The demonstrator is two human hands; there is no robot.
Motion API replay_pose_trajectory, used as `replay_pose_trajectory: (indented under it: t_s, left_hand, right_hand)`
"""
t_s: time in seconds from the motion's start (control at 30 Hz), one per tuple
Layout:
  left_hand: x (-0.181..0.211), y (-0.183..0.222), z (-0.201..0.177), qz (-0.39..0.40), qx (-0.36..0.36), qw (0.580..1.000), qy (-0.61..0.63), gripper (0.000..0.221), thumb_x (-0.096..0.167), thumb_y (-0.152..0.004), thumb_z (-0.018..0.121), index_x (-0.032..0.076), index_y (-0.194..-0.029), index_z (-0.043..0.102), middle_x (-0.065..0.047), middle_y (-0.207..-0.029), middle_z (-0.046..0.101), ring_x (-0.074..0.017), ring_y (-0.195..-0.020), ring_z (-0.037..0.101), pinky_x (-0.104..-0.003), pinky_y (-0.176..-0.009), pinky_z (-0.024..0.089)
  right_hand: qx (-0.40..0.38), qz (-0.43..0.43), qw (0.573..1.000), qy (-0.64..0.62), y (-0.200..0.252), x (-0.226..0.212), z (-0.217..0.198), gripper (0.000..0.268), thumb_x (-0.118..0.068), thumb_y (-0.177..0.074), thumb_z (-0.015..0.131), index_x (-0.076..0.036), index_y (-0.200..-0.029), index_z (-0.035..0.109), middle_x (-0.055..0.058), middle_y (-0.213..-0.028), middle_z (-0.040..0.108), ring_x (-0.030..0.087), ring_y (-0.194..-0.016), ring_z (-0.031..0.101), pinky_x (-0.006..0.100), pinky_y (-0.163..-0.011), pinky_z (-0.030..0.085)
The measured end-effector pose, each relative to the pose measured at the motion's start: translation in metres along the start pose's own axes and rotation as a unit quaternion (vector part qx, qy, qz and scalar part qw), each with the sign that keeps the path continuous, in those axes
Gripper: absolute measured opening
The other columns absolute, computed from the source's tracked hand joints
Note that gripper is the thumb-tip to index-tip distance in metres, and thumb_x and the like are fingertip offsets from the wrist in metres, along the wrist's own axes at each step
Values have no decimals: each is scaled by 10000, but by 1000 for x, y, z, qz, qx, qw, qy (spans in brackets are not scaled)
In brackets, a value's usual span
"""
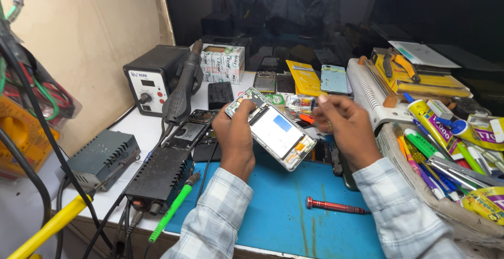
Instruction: The person uses a small orange-handled screwdriver to unscrew and remove a black metal bracket from the internal chassis of a disassembled smartphone. They then use a red-handled screwdriver to adjust components on the motherboard. The task involves careful manipulation of small electronic parts on a cluttered workbench.
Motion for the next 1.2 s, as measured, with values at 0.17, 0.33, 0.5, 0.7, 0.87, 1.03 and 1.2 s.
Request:
replay_pose_trajectory:
  t_s: [0.17,0.33,0.5,0.7,0.87,1.03,1.2]
  left_hand:
    - [2,1,4,22,-41,999,22,215,96,-864,703,-36,-1033,691,-102,-940,752,-131,-806,721,-264,-745,561]
    - [-8,-2,4,-38,-33,998,33,317,204,-899,704,2,-1138,650,-107,-1017,734,-163,-880,716,-333,-769,562]
    - [-12,8,30,-87,-159,982,57,470,384,-987,604,-7,-1246,622,-100,-1083,723,-186,-1009,714,-350,-876,580]
    - [-5,18,42,-97,-210,972,34,549,402,-934,590,11,-1319,569,-138,-1053,734,-236,-962,733,-391,-837,624]
    - [-1,12,39,-78,-228,963,121,830,705,-975,391,-52,-1250,594,-182,-913,705,-255,-796,740,-380,-720,632]
    - [6,18,41,-94,-236,956,149,1004,831,-918,238,-55,-1201,619,-171,-815,691,-269,-690,738,-418,-654,637]
    - [-5,36,57,-179,-310,926,123,1028,875,-864,180,3,-1194,615,-144,-808,693,-255,-644,724,-446,-607,653]
  right_hand:
    - [-173,148,973,-20,24,3,42,582,-221,-820,748,-61,-1331,520,116,-992,748,177,-754,744,331,-632,622]
    - [-179,139,973,-32,30,-10,49,697,-115,-783,811,15,-1382,479,131,-988,749,168,-750,743,277,-611,635]
    - [-196,167,963,-71,37,-1,60,718,-114,-773,802,-40,-1398,457,146,-998,752,199,-769,760,271,-624,637]
    - [-248,160,953,-70,47,-1,79,673,-180,-799,787,-40,-1387,492,119,-1037,759,186,-795,775,274,-605,637]
    - [-246,166,955,-19,44,3,74,515,-394,-917,629,19,-1224,652,136,-971,782,196,-742,773,283,-546,627]
    - [-85,55,995,-26,18,-14,33,378,-346,-956,604,-16,-1105,712,57,-895,746,110,-714,690,263,-514,577]
    - [-11,-81,996,25,18,-34,15,256,-205,-936,701,-37,-1129,693,28,-904,719,63,-746,661,217,-545,538]
Point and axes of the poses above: each hand's wrist, its own y-axis away from the middle knuckle, its own z-axis out of the palm, x = y × z, the point moved 8 cm from there along -y, towards the middle knuckle
